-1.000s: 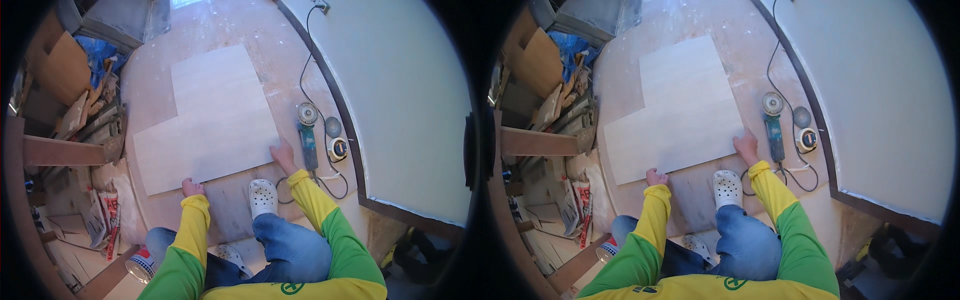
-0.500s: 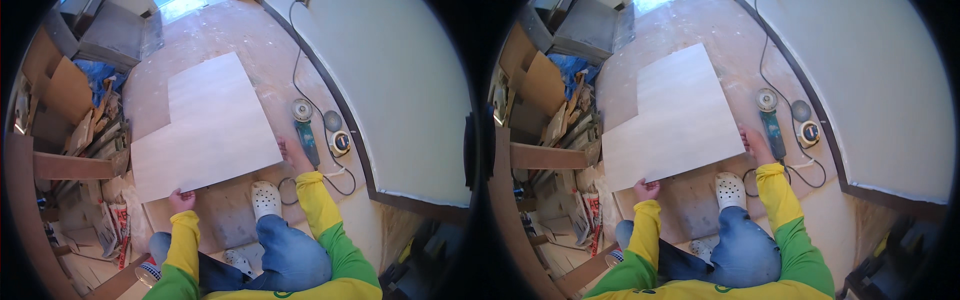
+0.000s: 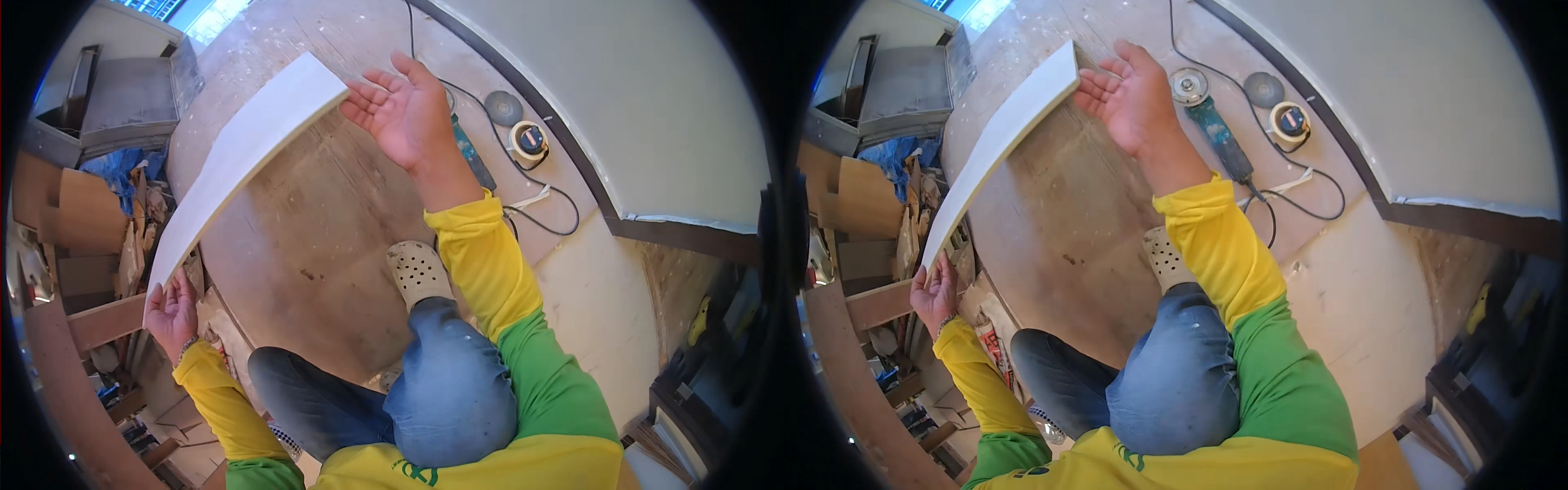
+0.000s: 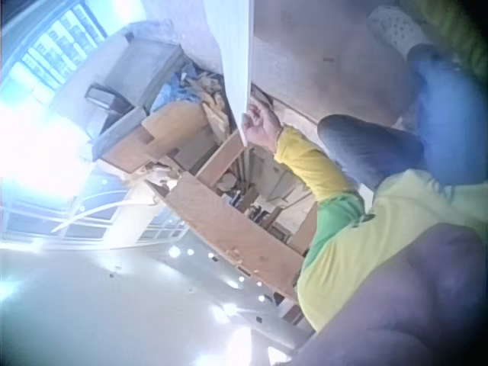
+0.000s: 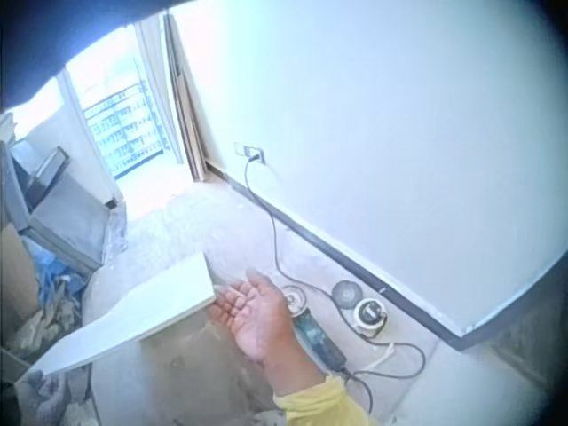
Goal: The person grinds the edges of a board using an angle grinder, then lifts, turns, and touches the edges of the board by hand.
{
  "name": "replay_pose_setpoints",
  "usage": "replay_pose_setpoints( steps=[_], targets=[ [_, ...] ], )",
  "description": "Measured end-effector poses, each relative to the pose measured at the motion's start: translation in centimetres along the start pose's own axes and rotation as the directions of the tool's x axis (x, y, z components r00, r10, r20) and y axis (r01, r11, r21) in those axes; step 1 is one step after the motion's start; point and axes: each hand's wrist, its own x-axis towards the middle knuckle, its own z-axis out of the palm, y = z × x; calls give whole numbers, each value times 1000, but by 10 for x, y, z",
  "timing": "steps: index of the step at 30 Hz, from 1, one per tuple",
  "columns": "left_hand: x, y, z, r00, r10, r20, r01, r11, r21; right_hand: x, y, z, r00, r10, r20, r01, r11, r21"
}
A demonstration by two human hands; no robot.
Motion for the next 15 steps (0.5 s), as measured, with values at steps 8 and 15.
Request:
replay_pose_setpoints(
  steps=[8,15],
  targets=[
    [-4,10,9,998,-50,-46,53,997,54,-2,3,5,997,-42,58,41,999,19],
    [1,11,7,995,-62,-72,64,997,31,-1,3,0,996,-55,67,54,998,15]
  ],
)
